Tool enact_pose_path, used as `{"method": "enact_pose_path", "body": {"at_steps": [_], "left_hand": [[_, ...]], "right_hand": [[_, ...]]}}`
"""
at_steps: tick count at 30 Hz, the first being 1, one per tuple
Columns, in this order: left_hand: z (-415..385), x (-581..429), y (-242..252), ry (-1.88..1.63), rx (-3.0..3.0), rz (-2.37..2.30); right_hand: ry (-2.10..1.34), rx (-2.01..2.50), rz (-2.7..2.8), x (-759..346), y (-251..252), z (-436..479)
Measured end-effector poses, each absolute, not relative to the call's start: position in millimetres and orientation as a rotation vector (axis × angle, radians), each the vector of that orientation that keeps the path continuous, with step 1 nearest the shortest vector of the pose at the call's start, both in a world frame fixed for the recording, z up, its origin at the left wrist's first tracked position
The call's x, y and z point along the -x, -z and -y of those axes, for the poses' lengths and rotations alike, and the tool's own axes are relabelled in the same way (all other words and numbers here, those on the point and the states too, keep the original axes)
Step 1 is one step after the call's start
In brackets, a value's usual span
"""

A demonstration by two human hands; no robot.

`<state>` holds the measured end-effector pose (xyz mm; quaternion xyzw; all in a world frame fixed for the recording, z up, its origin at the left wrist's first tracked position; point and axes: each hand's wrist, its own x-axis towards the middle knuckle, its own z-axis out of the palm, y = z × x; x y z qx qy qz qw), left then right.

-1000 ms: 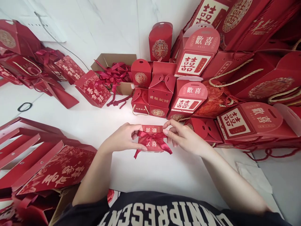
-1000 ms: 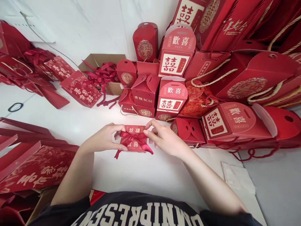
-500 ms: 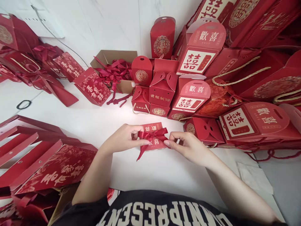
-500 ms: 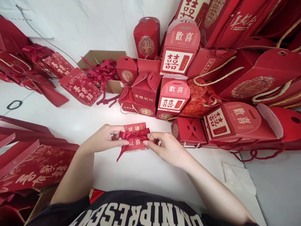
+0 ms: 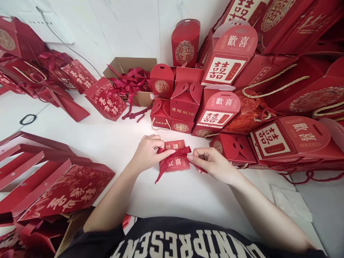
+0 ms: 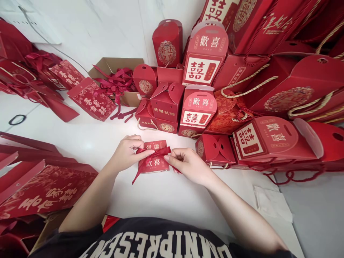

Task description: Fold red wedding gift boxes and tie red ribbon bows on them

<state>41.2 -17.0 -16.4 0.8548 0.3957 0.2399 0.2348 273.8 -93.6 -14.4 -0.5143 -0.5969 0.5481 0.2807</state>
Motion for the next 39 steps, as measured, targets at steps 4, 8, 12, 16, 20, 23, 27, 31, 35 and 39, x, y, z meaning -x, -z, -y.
{"method": "enact_pose_path", "body": {"at_steps": [4, 8, 12, 16, 20, 23, 27, 31, 35, 39], "left_hand": [[15, -40, 17, -0.641, -2.365, -1.111], [16, -40, 17, -0.618, -2.404, -1.139], [19, -44, 19, -0.607, -2.459, -1.224], [20, -47, 19, -0.587, -2.487, -1.242], [20, -47, 19, -0.589, -2.499, -1.253], [20, -46, 21, -0.601, -2.503, -1.257], [20, -45, 23, -0.617, -2.517, -1.246], [20, -45, 23, -0.657, -2.511, -1.225], [20, -45, 24, -0.684, -2.491, -1.214], [18, -45, 25, -0.678, -2.470, -1.223]], "right_hand": [[-1.551, 1.445, 1.628, -278, 17, 95], [-1.700, 1.388, 1.557, -282, 23, 94], [-1.801, 1.295, 1.512, -286, 35, 92], [-1.791, 1.370, 1.669, -289, 36, 97], [-1.158, 1.891, 2.239, -288, 6, 111], [-0.398, 2.121, 2.401, -279, -22, 125], [-0.192, 1.309, 2.447, -252, -33, 137], [0.011, 0.981, 2.564, -225, -14, 138], [0.111, 0.942, 2.662, -213, 2, 135], [-0.004, 0.987, 2.618, -206, 7, 136]]}}
